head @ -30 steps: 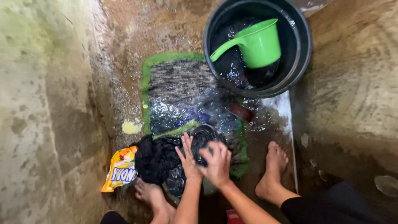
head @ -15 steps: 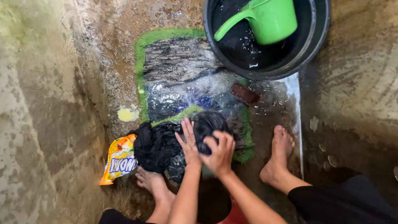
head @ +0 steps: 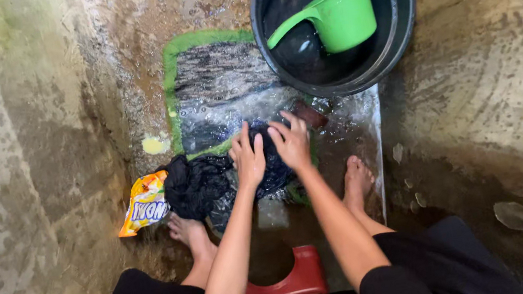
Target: The person washes a dark-colored t-shirt by hand in a concrete wash area. They use a bar of soap to scrub the garment on a mat, then rinse it with water from a green scoop. The person scrubs the mat itself at the end.
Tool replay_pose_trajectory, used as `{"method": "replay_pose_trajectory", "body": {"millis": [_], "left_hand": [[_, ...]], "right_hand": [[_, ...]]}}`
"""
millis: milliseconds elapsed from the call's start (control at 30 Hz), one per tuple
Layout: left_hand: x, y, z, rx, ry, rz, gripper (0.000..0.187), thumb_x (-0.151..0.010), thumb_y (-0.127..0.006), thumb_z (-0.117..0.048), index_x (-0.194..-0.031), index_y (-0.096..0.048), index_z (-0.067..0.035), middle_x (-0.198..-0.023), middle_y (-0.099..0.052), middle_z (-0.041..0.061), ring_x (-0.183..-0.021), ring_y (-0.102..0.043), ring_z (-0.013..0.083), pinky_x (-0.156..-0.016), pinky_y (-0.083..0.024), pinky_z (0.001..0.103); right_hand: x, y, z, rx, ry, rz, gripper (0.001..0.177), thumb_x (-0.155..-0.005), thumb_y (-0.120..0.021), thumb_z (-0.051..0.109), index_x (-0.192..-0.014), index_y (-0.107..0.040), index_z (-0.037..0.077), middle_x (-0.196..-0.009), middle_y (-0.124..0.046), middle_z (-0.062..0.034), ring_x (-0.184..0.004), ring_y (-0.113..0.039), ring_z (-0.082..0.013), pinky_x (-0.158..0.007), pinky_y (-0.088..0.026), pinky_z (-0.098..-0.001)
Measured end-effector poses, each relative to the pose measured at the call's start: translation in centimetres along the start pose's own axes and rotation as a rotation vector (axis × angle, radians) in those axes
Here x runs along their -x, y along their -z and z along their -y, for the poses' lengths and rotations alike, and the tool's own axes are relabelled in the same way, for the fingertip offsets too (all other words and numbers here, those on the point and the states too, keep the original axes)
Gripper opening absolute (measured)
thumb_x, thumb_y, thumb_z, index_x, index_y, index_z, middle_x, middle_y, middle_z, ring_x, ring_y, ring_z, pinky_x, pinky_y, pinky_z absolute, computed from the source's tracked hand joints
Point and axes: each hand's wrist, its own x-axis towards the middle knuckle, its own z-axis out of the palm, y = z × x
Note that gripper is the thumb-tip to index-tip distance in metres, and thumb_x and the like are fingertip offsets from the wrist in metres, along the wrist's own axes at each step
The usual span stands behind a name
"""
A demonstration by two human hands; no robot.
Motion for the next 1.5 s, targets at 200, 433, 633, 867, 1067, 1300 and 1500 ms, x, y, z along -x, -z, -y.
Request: {"method": "replay_pose_trajectory", "body": {"millis": [200, 433, 633, 867, 1067, 1300, 1500], "left_hand": [[4.5, -1.3, 2.0, 0.087, -0.396, -0.121, 0.024, -0.104, -0.052, -0.017, -0.094, -0.063, 0.001, -0.096, -0.058, 0.021, -0.094, -0.055, 0.0425, -0.089, -0.044, 0.050], [0.3, -3.1, 4.5, -0.251, -0.341, -0.236, 0.026, -0.104, -0.053, -0.020, -0.089, -0.064, -0.002, -0.091, -0.064, 0.018, -0.087, -0.060, 0.0402, -0.078, -0.049, 0.049], [1.9, -2.2, 4.0, -0.159, -0.350, -0.205, 0.024, -0.103, -0.053, -0.020, -0.094, -0.065, -0.002, -0.096, -0.065, 0.018, -0.090, -0.060, 0.0404, -0.079, -0.048, 0.049], [2.8, -3.4, 4.8, -0.236, -0.418, -0.303, 0.023, -0.104, -0.053, -0.020, -0.097, -0.064, -0.001, -0.098, -0.064, 0.018, -0.093, -0.060, 0.0399, -0.081, -0.048, 0.049], [-2.1, -4.2, 3.6, -0.224, -0.351, -0.228, 0.024, -0.102, -0.054, -0.022, -0.095, -0.066, -0.004, -0.095, -0.065, 0.018, -0.091, -0.061, 0.0406, -0.079, -0.050, 0.050], [-0.9, -0.4, -4.1, 0.236, -0.184, -0.219, 0.035, -0.107, -0.050, -0.025, -0.083, -0.060, -0.001, -0.078, -0.063, 0.016, -0.075, -0.061, 0.0349, -0.072, -0.048, 0.044], [0.8, 5.9, -13.0, 0.494, -0.375, -0.165, 0.034, -0.106, -0.054, -0.027, -0.083, -0.058, -0.002, -0.075, -0.060, 0.010, -0.070, -0.057, 0.0201, -0.068, -0.047, 0.034]], "right_hand": [[9.8, -2.7, 1.5, 0.001, -0.200, -0.188, 0.019, -0.100, -0.061, 0.025, -0.101, -0.064, 0.006, -0.114, -0.062, -0.0150, -0.112, -0.055, -0.0364, -0.102, -0.042, -0.0502], [5.8, -5.8, -2.3, 0.226, -0.065, 0.000, 0.014, -0.092, -0.065, 0.024, -0.091, -0.066, 0.010, -0.100, -0.062, -0.0111, -0.100, -0.057, -0.0343, -0.088, -0.042, -0.0495], [7.6, -2.6, 2.2, 0.122, -0.061, -0.122, 0.013, -0.096, -0.067, 0.024, -0.100, -0.065, 0.012, -0.111, -0.063, -0.0114, -0.106, -0.057, -0.0337, -0.093, -0.042, -0.0492], [8.6, -3.4, 0.2, 0.188, -0.051, 0.020, 0.018, -0.096, -0.059, 0.024, -0.103, -0.068, 0.010, -0.108, -0.062, -0.0126, -0.106, -0.055, -0.0354, -0.090, -0.040, -0.0505], [3.7, -5.3, -2.4, 0.228, -0.173, 0.020, 0.019, -0.098, -0.059, 0.027, -0.093, -0.068, 0.011, -0.103, -0.065, -0.0129, -0.098, -0.059, -0.0388, -0.083, -0.043, -0.0543], [0.7, 1.5, 4.0, -0.123, -0.282, -0.140, 0.023, -0.099, -0.066, 0.025, -0.091, -0.067, 0.004, -0.092, -0.065, -0.0129, -0.086, -0.065, -0.0325, -0.078, -0.051, -0.0411], [-2.0, 8.1, 9.2, -0.292, -0.076, -0.349, 0.017, -0.099, -0.066, 0.015, -0.090, -0.060, 0.002, -0.093, -0.061, -0.0100, -0.089, -0.061, -0.0231, -0.083, -0.049, -0.0345]]}}
